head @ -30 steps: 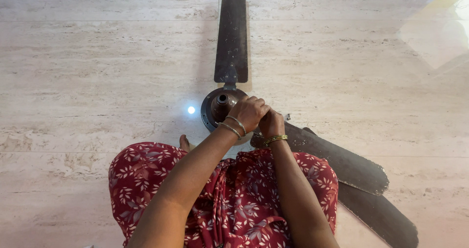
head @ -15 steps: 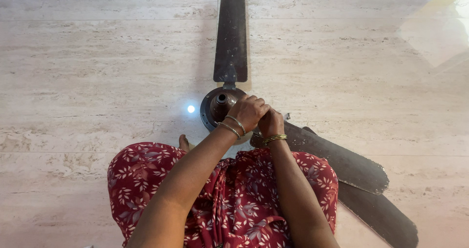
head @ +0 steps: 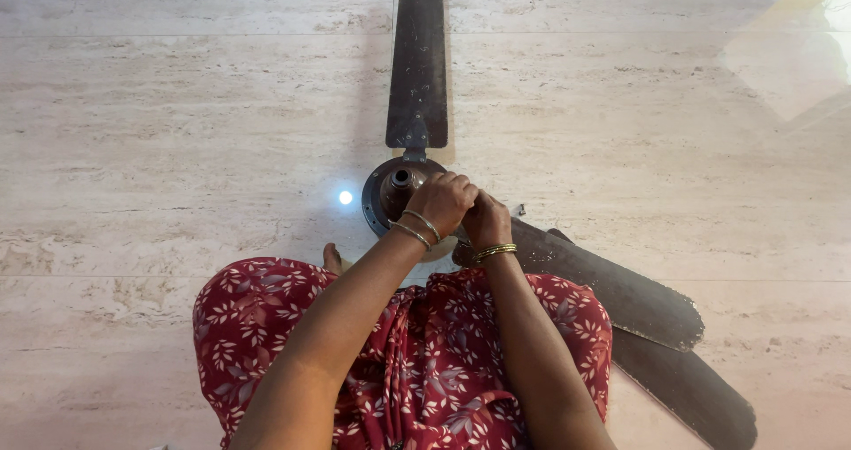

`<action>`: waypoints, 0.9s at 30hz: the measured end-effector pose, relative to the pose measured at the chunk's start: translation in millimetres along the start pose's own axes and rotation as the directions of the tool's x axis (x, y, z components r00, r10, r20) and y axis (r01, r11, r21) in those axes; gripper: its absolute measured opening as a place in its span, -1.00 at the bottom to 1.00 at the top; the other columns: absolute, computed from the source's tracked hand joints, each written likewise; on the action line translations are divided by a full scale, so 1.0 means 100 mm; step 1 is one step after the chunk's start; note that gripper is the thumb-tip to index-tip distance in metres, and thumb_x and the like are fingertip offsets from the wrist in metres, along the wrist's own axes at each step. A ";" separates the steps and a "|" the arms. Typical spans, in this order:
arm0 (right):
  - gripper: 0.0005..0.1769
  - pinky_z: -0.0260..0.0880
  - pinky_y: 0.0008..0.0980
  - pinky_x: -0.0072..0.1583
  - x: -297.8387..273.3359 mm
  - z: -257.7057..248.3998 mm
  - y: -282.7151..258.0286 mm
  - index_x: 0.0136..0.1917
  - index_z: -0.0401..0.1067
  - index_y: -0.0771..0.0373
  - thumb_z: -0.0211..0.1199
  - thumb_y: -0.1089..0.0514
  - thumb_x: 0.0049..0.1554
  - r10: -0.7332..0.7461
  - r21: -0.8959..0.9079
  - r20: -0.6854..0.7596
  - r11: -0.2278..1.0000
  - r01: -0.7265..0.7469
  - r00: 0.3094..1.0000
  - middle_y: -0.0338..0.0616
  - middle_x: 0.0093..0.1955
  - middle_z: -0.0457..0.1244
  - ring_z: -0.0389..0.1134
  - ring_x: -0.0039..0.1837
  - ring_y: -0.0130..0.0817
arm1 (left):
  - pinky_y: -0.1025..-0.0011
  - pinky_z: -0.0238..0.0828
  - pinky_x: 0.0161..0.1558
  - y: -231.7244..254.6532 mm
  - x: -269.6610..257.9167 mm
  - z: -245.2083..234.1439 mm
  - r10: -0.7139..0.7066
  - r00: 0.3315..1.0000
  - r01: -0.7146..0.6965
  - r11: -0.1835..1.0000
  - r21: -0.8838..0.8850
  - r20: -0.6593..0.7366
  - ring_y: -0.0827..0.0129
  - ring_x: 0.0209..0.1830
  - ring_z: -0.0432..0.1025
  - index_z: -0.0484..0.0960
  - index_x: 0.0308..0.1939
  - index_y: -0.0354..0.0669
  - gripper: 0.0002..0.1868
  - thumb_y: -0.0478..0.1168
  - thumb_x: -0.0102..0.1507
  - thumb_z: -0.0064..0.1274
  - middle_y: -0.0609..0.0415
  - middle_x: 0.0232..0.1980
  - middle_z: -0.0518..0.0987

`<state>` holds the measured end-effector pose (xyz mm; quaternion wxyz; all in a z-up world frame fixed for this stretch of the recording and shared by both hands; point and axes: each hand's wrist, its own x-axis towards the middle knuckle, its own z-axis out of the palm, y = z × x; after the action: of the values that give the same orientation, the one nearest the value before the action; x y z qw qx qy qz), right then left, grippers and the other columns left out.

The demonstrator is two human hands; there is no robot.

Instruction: The person sits on the floor and uses a screwdriver to remove screws from the central hub of a ceiling fan. They detach the fan blades one by one and place them on the floor next to them.

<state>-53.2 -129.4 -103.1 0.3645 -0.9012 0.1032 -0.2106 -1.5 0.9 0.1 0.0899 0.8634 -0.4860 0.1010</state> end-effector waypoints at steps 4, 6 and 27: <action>-0.74 0.53 -0.29 -0.03 0.00 -0.11 -0.06 0.03 0.49 0.19 0.37 0.13 0.07 0.069 0.192 0.105 0.977 -0.088 0.992 -0.05 -0.11 0.44 0.50 -0.08 -0.20 | 0.26 0.51 -0.08 -0.05 -0.03 -0.03 -0.069 0.997 0.068 0.997 -0.035 -0.046 0.25 -0.18 0.56 0.64 -0.27 -0.19 -0.76 -0.09 0.21 0.22 0.02 -0.24 0.65; -0.67 0.54 -0.36 0.02 0.02 -0.17 -0.05 0.10 0.50 0.15 0.39 0.09 0.06 0.139 0.370 0.161 0.909 -0.190 0.977 -0.13 -0.05 0.45 0.51 -0.04 -0.34 | 0.35 0.52 -0.15 -0.17 -0.07 -0.04 -0.173 0.983 0.165 0.980 -0.112 -0.058 0.30 -0.28 0.53 0.63 -0.29 -0.18 -0.72 -0.03 0.25 0.25 0.04 -0.31 0.64; -0.75 0.40 -0.11 0.19 0.04 0.26 -0.04 0.09 0.54 0.05 0.19 -0.01 0.19 0.304 -0.422 0.371 0.897 -0.132 0.878 -0.10 0.14 0.35 0.39 0.20 -0.08 | 0.12 0.55 -0.18 -0.11 -1.31 0.55 -0.568 0.796 0.601 0.695 -0.395 0.212 0.05 -0.21 0.58 0.66 0.00 0.02 -0.78 -0.18 0.31 -0.01 0.02 -0.11 0.67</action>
<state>-38.1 -111.9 -115.3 0.2162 -0.9608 0.1630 0.0598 -53.5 100.5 -87.6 0.2932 0.9319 -0.1991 -0.0776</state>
